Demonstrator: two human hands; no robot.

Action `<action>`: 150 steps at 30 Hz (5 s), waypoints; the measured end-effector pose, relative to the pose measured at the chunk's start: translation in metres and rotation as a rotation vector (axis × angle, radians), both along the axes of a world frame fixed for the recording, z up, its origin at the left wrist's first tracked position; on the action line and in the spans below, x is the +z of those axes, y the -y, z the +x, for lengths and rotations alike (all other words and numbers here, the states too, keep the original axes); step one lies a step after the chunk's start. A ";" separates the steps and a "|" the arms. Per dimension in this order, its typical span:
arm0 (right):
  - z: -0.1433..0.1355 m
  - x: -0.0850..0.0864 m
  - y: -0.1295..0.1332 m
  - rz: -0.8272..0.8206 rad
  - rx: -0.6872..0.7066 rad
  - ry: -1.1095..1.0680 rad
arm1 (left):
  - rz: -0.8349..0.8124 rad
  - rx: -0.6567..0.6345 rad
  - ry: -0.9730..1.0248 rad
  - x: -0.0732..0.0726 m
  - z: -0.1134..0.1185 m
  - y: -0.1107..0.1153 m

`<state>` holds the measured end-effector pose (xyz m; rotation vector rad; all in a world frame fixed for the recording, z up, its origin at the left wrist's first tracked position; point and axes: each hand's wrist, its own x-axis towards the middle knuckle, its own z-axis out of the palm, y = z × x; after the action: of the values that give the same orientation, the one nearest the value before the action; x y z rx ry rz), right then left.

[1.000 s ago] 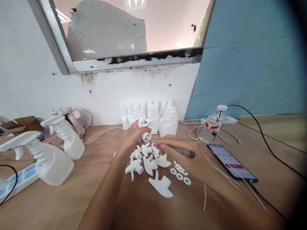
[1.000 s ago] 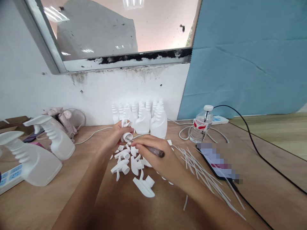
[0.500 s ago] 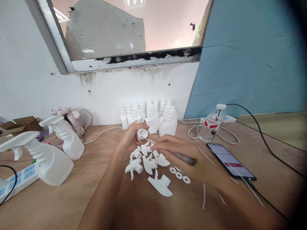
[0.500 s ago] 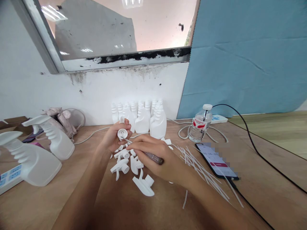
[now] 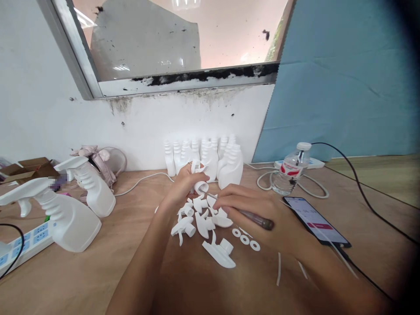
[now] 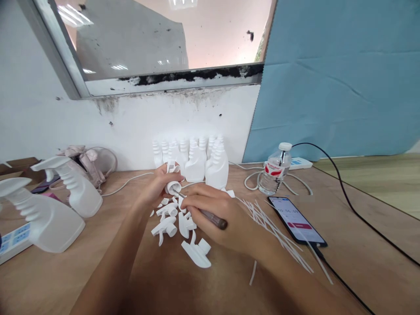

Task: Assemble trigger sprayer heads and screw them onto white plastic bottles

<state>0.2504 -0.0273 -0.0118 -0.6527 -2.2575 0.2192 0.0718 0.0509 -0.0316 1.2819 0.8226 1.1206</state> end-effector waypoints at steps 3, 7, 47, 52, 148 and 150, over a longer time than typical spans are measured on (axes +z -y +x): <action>-0.001 -0.002 0.001 0.092 0.006 0.064 | 0.000 0.023 -0.026 0.001 0.000 0.001; -0.003 -0.007 -0.002 0.139 0.010 0.098 | -0.052 -0.074 0.115 -0.002 0.000 -0.003; 0.002 0.000 -0.005 -0.112 0.047 0.007 | -0.187 -0.261 0.355 -0.011 0.007 -0.009; -0.002 -0.012 -0.009 0.009 0.047 0.007 | -0.196 -0.277 0.393 -0.013 0.007 -0.011; -0.017 -0.046 -0.028 0.341 -0.119 0.166 | -0.130 0.220 0.345 -0.014 0.013 -0.013; -0.014 -0.042 -0.027 0.325 -0.135 0.126 | -0.067 0.290 0.253 -0.015 0.009 -0.018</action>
<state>0.2364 -0.0004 -0.0542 -0.6546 -2.2871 -0.2572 0.0810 0.0690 -0.0471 0.9599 0.8644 1.4403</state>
